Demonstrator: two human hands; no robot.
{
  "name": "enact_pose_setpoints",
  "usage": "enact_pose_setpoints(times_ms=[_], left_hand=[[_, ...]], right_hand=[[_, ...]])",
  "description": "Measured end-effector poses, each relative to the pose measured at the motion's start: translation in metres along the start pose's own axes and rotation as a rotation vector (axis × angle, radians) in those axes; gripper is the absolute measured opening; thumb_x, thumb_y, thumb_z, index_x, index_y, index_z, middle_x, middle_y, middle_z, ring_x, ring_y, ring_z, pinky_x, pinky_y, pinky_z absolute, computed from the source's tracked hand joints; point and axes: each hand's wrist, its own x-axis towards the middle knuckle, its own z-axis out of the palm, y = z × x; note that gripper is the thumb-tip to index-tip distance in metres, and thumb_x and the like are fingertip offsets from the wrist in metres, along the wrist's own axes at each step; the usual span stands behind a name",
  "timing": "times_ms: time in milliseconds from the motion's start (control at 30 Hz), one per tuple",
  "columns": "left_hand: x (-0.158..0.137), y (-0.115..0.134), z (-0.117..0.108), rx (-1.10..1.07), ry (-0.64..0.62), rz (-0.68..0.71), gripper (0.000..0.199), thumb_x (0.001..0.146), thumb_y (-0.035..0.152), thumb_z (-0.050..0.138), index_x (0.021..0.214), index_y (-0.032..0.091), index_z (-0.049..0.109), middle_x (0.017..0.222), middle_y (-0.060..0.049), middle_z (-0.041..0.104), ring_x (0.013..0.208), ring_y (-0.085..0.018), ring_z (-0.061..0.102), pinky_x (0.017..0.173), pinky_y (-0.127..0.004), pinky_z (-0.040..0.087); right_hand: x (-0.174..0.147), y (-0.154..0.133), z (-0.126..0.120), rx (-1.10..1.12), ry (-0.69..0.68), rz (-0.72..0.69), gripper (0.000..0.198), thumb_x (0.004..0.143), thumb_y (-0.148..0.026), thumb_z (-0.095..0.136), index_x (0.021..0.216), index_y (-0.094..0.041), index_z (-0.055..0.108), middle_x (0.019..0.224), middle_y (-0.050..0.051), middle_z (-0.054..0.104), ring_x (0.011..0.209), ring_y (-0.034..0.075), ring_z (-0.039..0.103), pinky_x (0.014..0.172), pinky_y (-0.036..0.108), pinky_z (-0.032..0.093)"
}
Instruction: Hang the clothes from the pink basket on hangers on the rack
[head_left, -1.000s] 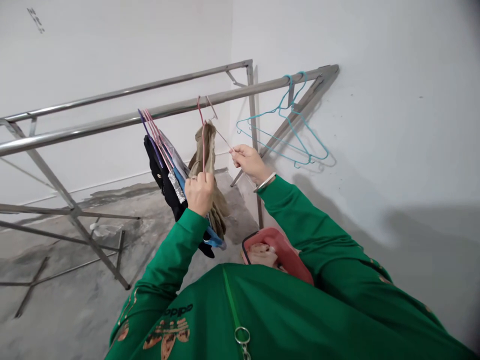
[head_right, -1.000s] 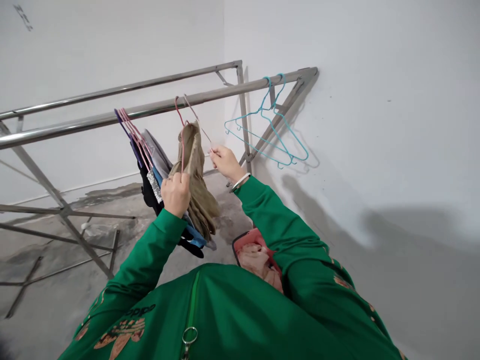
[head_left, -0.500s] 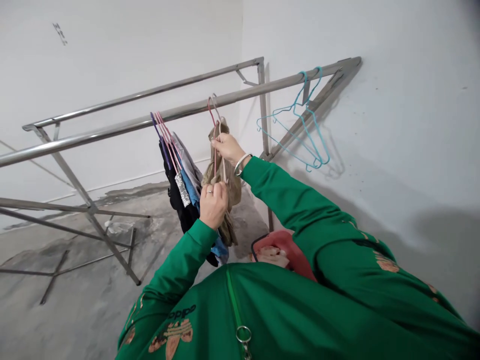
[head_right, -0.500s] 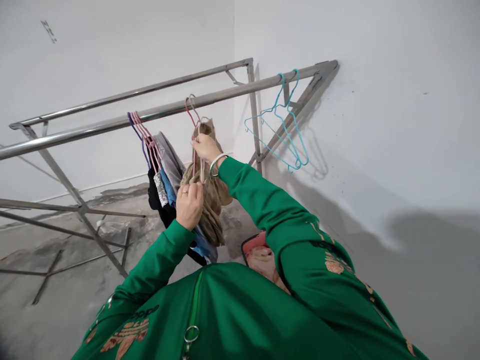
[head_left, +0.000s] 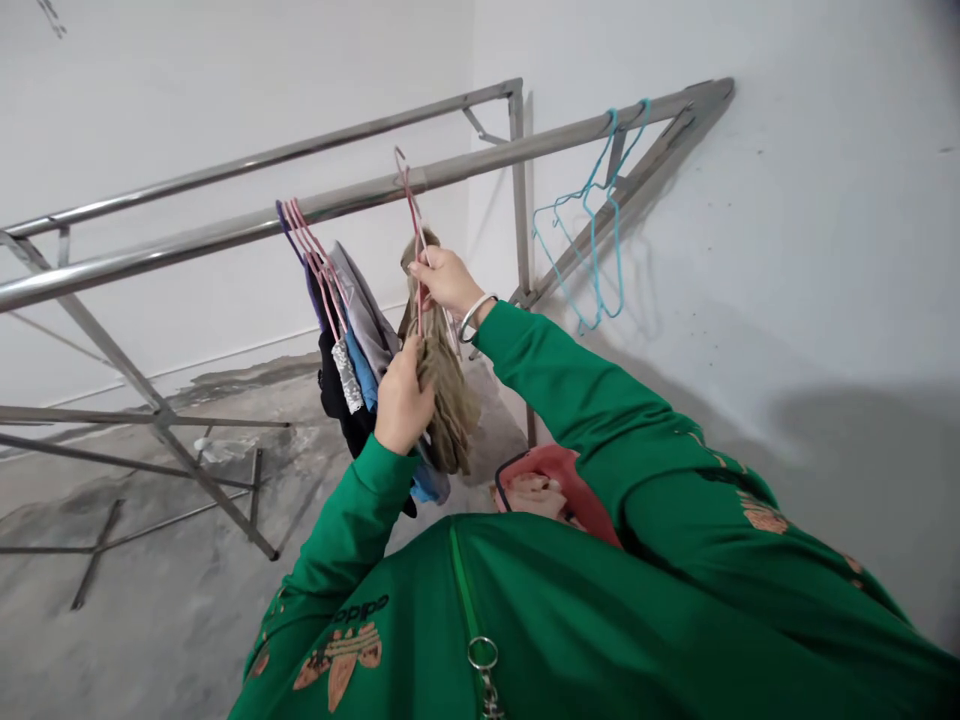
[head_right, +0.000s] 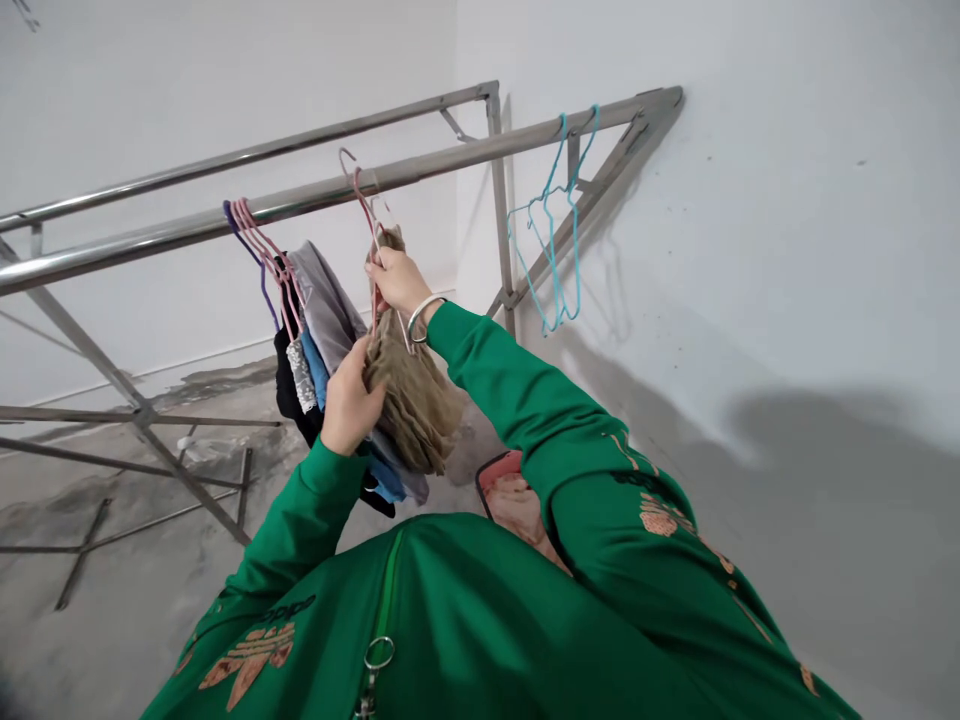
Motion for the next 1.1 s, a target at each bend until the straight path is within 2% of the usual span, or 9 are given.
enact_pose_setpoints(times_ms=[100, 233, 333, 433, 533, 633, 800, 933, 1100], left_hand=[[0.005, 0.001, -0.012, 0.155, -0.099, -0.031, 0.043, 0.082, 0.015, 0.053, 0.125, 0.017, 0.054, 0.108, -0.010, 0.068, 0.100, -0.024, 0.064, 0.089, -0.039, 0.047], [-0.001, 0.020, -0.020, 0.460, -0.041, 0.129, 0.029, 0.090, 0.011, 0.040, 0.110, 0.015, 0.062, 0.080, -0.008, 0.066, 0.081, -0.021, 0.061, 0.087, -0.041, 0.040], [-0.002, 0.037, -0.025, 0.561, -0.029, 0.284, 0.032, 0.094, 0.008, 0.030, 0.097, 0.016, 0.061, 0.074, -0.004, 0.059, 0.077, -0.018, 0.055, 0.093, -0.038, 0.038], [0.006, 0.048, -0.034, 0.609, -0.133, 0.382, 0.038, 0.093, 0.003, 0.024, 0.086, 0.019, 0.058, 0.073, -0.003, 0.055, 0.081, -0.018, 0.054, 0.096, -0.038, 0.037], [0.017, 0.052, -0.050, 0.549, -0.251, 0.366, 0.033, 0.090, 0.005, 0.030, 0.081, 0.020, 0.059, 0.075, -0.004, 0.059, 0.084, -0.021, 0.056, 0.090, -0.041, 0.039], [0.027, 0.048, -0.069, 0.383, -0.260, 0.258, 0.025, 0.082, 0.007, 0.043, 0.086, 0.022, 0.063, 0.081, -0.002, 0.066, 0.087, -0.021, 0.059, 0.086, -0.042, 0.039], [0.044, 0.026, -0.089, 0.238, -0.342, 0.166, 0.039, 0.073, 0.003, 0.047, 0.104, 0.021, 0.064, 0.093, -0.002, 0.070, 0.089, -0.019, 0.063, 0.079, -0.032, 0.043], [0.053, 0.015, -0.081, 0.531, -0.263, 0.118, 0.028, 0.078, 0.002, 0.046, 0.095, 0.014, 0.064, 0.086, -0.012, 0.068, 0.091, -0.027, 0.063, 0.080, -0.037, 0.044], [0.021, 0.013, -0.042, 0.706, -0.300, 0.332, 0.030, 0.091, 0.010, 0.036, 0.107, 0.008, 0.061, 0.089, -0.018, 0.066, 0.091, -0.030, 0.060, 0.076, -0.042, 0.044]], right_hand=[[0.000, 0.000, 0.004, -0.013, 0.031, 0.011, 0.018, 0.090, -0.018, 0.049, 0.075, -0.021, 0.040, 0.056, -0.004, 0.047, 0.044, 0.010, 0.053, 0.038, 0.020, 0.043], [0.001, -0.001, 0.010, 0.001, 0.022, -0.017, 0.016, 0.090, -0.018, 0.047, 0.076, -0.021, 0.041, 0.051, -0.005, 0.046, 0.042, 0.011, 0.051, 0.039, 0.021, 0.044], [0.000, -0.004, 0.012, -0.017, 0.018, -0.037, 0.018, 0.090, -0.020, 0.049, 0.074, -0.020, 0.042, 0.048, -0.006, 0.043, 0.038, 0.009, 0.046, 0.038, 0.018, 0.040], [-0.002, -0.009, 0.013, -0.029, 0.026, -0.059, 0.021, 0.091, -0.020, 0.051, 0.071, -0.020, 0.042, 0.047, -0.007, 0.041, 0.037, 0.006, 0.044, 0.036, 0.016, 0.036], [-0.005, -0.015, 0.011, -0.019, 0.041, -0.045, 0.022, 0.091, -0.019, 0.050, 0.071, -0.020, 0.042, 0.048, -0.006, 0.042, 0.040, 0.007, 0.048, 0.037, 0.016, 0.039], [-0.005, -0.020, 0.010, 0.015, 0.048, -0.016, 0.021, 0.091, -0.019, 0.050, 0.071, -0.020, 0.043, 0.051, -0.005, 0.045, 0.042, 0.008, 0.051, 0.039, 0.017, 0.042], [-0.003, -0.023, 0.014, -0.043, 0.086, -0.014, 0.017, 0.090, -0.019, 0.050, 0.074, -0.019, 0.045, 0.058, -0.002, 0.050, 0.046, 0.009, 0.053, 0.041, 0.020, 0.045], [0.004, -0.014, 0.021, -0.149, 0.151, 0.000, 0.018, 0.090, -0.020, 0.051, 0.074, -0.019, 0.043, 0.064, -0.001, 0.051, 0.046, 0.010, 0.054, 0.045, 0.024, 0.048], [0.016, -0.001, 0.023, -0.116, 0.222, 0.001, 0.013, 0.091, -0.022, 0.049, 0.079, -0.018, 0.047, 0.070, 0.000, 0.052, 0.052, 0.013, 0.058, 0.053, 0.031, 0.053]])
